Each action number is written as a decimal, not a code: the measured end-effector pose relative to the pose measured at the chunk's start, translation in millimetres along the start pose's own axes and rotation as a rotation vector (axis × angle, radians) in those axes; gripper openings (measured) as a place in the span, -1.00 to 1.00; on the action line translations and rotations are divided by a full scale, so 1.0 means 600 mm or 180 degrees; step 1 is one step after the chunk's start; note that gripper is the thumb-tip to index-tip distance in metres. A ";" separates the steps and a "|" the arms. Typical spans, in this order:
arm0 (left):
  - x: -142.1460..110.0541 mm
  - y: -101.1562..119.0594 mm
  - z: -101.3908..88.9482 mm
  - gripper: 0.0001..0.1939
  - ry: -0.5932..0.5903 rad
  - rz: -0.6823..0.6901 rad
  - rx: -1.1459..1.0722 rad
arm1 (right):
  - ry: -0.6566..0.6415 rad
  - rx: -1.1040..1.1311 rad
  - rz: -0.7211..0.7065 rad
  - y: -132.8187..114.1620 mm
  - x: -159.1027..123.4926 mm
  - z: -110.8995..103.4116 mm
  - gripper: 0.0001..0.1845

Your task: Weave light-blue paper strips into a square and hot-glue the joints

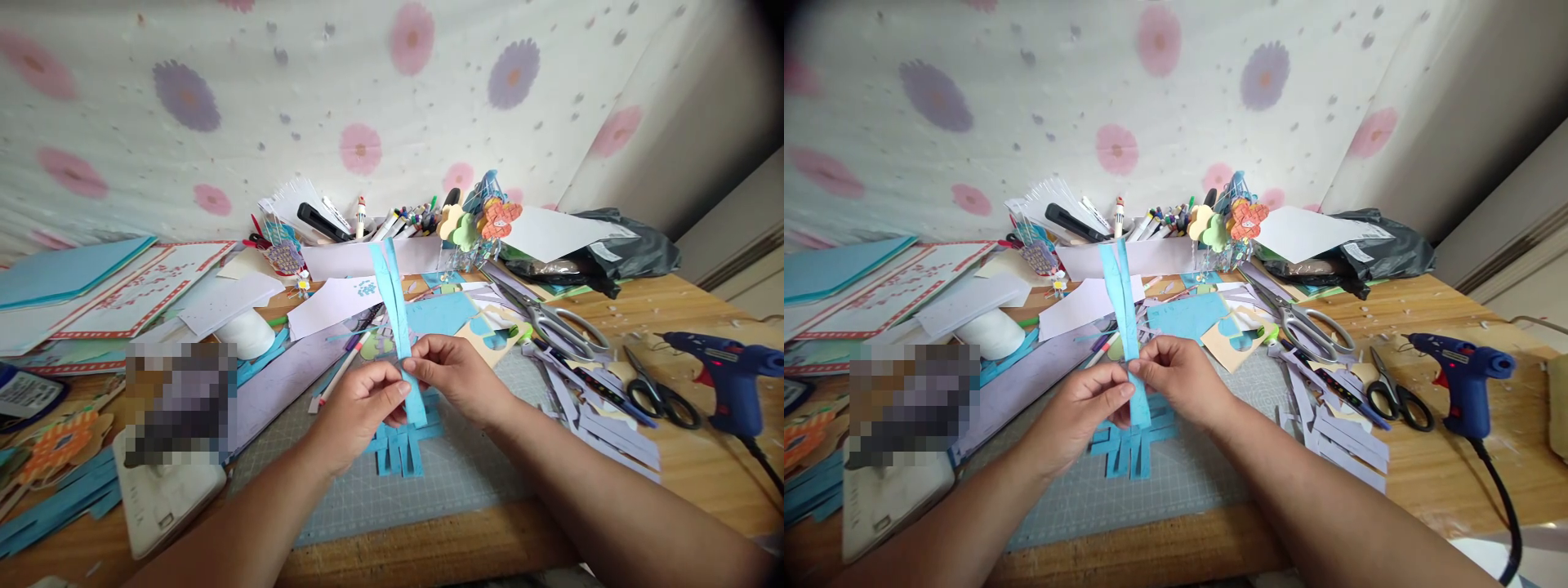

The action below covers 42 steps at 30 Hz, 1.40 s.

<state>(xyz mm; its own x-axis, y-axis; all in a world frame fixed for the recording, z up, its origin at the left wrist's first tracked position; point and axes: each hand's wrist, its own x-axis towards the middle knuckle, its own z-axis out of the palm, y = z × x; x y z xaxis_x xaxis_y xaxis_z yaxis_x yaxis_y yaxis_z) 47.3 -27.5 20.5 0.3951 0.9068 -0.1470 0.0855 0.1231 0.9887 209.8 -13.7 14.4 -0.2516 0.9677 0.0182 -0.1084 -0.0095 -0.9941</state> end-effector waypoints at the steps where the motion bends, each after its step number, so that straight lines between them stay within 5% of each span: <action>1: -0.001 -0.001 0.001 -0.73 -0.0037 -0.0051 -0.0032 | 0.0019 0.0018 -0.0016 0.000 0.000 -0.001 -0.66; 24: 0.004 0.000 0.003 -0.75 0.0251 0.0032 -0.0038 | -0.0003 0.0188 0.0215 -0.003 0.003 0.004 -0.59; 31: 0.005 -0.007 0.008 -0.79 0.0405 0.0108 0.0365 | 0.0091 -0.0455 -0.0166 0.013 0.003 0.006 -0.57; 42: 0.003 -0.013 0.005 -0.63 0.0287 0.0119 -0.0014 | -0.0020 -0.0692 -0.0126 0.010 -0.002 0.004 -0.56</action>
<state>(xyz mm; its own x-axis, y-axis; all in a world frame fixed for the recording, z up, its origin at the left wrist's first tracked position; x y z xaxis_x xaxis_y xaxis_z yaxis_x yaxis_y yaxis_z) 50.0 -27.7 12.3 0.3140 0.9434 -0.1070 0.0681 0.0900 0.9936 207.4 -15.3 8.8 -0.2573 0.9646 0.0578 0.0914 0.0838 -0.9923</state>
